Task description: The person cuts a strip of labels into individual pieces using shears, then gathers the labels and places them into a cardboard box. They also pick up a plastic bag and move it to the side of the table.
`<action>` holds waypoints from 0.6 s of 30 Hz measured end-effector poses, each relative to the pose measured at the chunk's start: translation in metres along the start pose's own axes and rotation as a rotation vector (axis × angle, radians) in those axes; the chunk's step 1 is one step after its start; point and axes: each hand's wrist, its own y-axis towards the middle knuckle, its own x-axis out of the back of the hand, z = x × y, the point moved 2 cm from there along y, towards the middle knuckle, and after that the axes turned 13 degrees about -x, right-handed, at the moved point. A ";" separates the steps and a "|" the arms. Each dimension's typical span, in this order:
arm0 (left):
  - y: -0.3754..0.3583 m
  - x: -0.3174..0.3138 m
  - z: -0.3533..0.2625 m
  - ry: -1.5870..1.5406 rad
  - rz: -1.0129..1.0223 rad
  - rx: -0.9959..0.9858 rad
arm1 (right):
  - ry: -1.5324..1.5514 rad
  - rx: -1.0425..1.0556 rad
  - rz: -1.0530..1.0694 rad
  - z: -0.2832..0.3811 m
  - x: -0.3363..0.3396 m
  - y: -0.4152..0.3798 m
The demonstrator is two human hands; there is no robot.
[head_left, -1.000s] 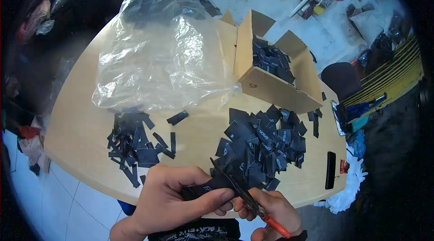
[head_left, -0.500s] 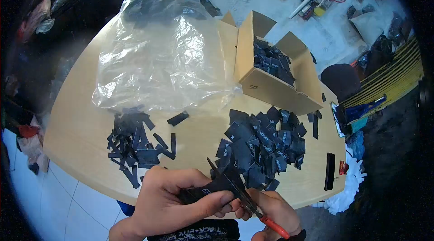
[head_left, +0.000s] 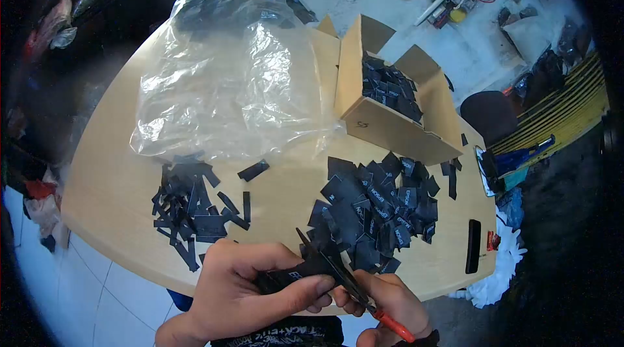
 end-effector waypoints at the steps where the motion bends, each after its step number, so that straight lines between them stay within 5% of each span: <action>1: 0.000 0.000 0.000 -0.001 0.000 0.000 | -0.001 0.000 -0.001 0.001 0.001 0.000; 13: -0.001 -0.002 -0.002 -0.012 -0.031 0.009 | 0.018 0.015 0.029 0.002 -0.002 0.001; 16: -0.001 -0.006 -0.006 -0.028 -0.116 -0.003 | 0.130 -0.082 0.017 -0.002 -0.001 0.003; 18: -0.001 -0.006 -0.006 -0.058 -0.113 0.006 | 0.281 -0.418 0.094 -0.005 0.001 0.006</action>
